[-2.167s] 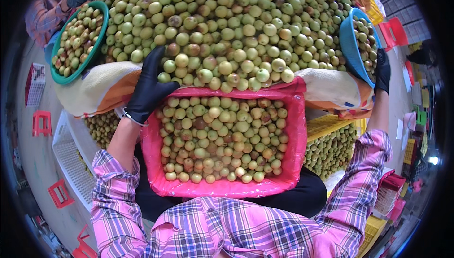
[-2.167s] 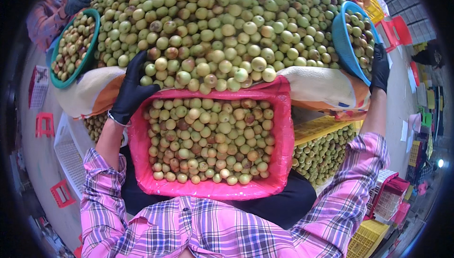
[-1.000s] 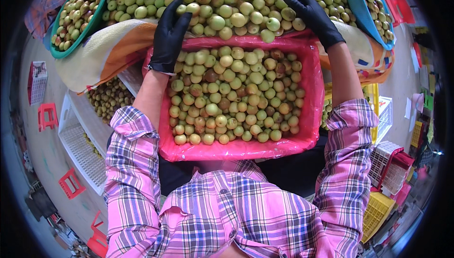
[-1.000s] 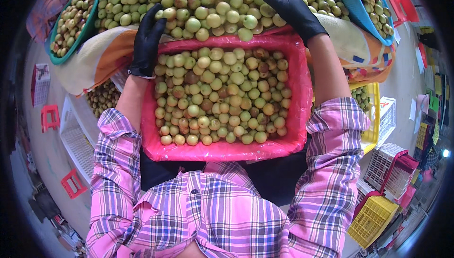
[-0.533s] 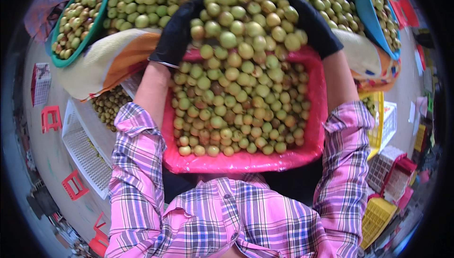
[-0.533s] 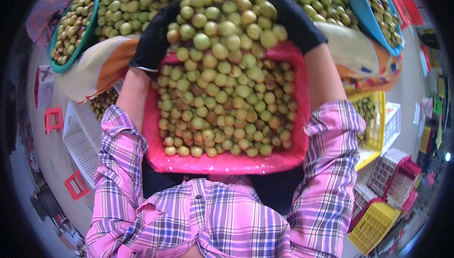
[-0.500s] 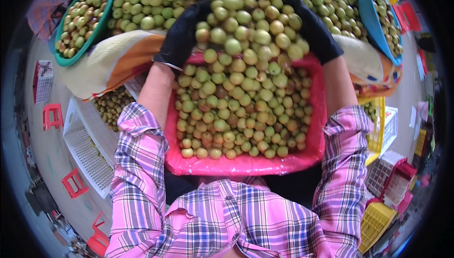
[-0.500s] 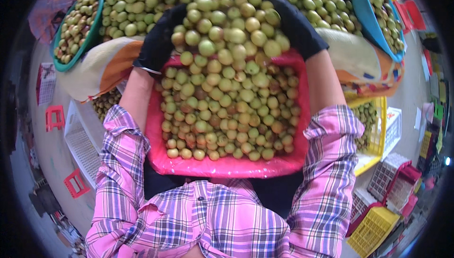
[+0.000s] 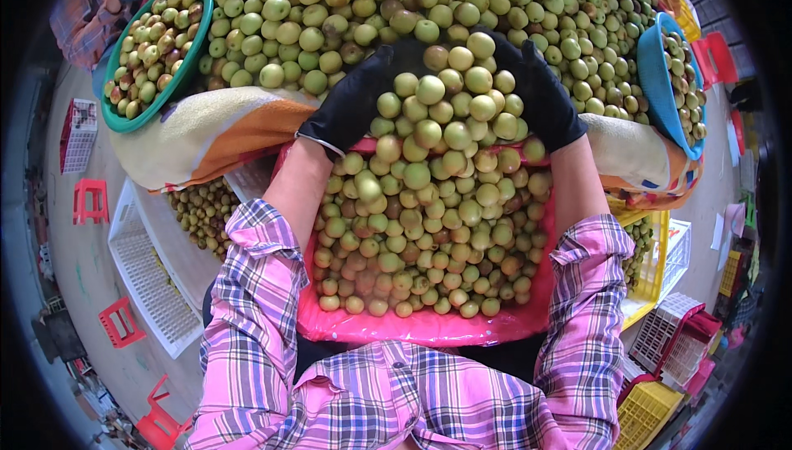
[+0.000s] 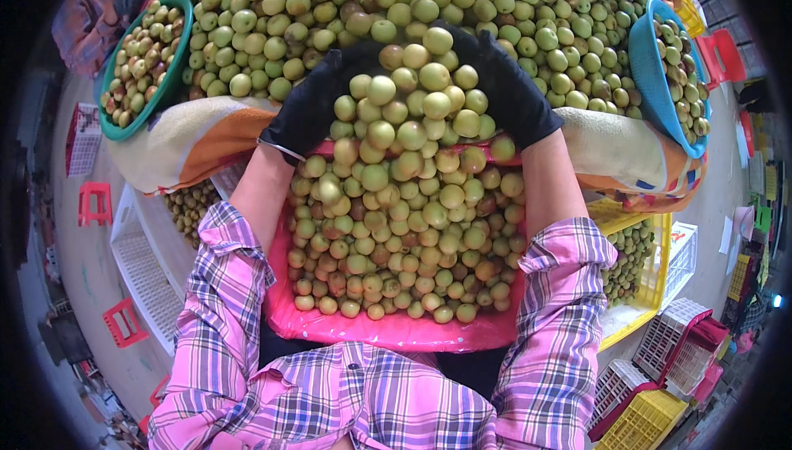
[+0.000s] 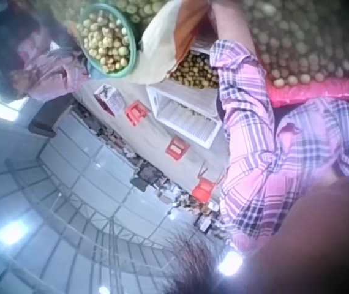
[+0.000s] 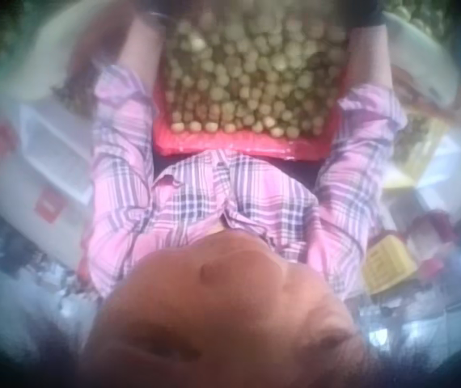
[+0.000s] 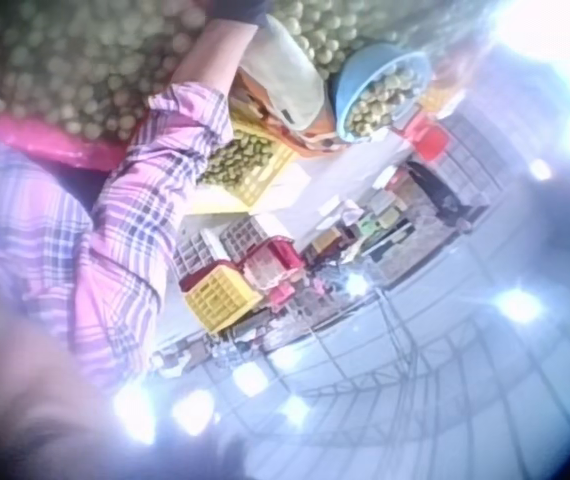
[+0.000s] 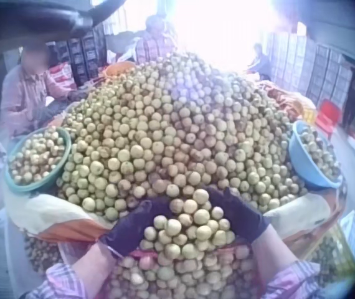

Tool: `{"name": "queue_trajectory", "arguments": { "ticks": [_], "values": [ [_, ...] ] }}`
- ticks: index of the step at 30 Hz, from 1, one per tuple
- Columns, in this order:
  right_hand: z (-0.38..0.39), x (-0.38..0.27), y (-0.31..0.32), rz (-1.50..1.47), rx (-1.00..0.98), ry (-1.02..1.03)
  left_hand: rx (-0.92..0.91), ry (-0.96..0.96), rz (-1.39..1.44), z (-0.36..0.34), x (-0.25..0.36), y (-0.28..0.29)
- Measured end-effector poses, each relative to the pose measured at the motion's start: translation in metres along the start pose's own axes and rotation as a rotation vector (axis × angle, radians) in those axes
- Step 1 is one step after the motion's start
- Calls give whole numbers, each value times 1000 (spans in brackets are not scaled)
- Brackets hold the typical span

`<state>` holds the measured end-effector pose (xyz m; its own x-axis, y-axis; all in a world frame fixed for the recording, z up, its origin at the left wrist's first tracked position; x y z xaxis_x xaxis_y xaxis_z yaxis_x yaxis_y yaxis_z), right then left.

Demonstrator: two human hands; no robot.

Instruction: The person sits on the floor and sorts small green fruits from a large pile into a pink tray. They use gloved hands to pick up handfuls of fruit, inspect them, and place them into the tray, occasionally removing individual pieces.

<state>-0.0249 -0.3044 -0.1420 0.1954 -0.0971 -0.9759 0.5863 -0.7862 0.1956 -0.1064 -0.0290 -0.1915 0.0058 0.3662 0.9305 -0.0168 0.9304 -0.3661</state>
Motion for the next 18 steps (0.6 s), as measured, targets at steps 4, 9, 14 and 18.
{"name": "queue_trajectory", "arguments": {
  "ticks": [4,9,14,18],
  "values": [
    [3,0,0,-224,15,-77,-117,-148,-305,10,37,-34],
    [2,1,-1,-439,61,-143,-51,-177,-357,4,22,-29],
    [3,0,3,-68,59,-17,66,-38,-218,12,24,-43],
    [5,7,7,64,68,26,66,-75,-414,10,21,-45]
  ]
}}
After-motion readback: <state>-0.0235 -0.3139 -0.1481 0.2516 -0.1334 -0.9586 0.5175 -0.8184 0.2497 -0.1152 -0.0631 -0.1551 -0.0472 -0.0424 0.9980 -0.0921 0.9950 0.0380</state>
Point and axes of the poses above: each hand's wrist, its own z-axis away from the middle knuckle, its own y-axis out of the back of the hand, x = y × z, the point moved 1 cm from there along -z, towards the middle knuckle, and after that the axes turned 9 degrees about x, right-handed, at the moved point
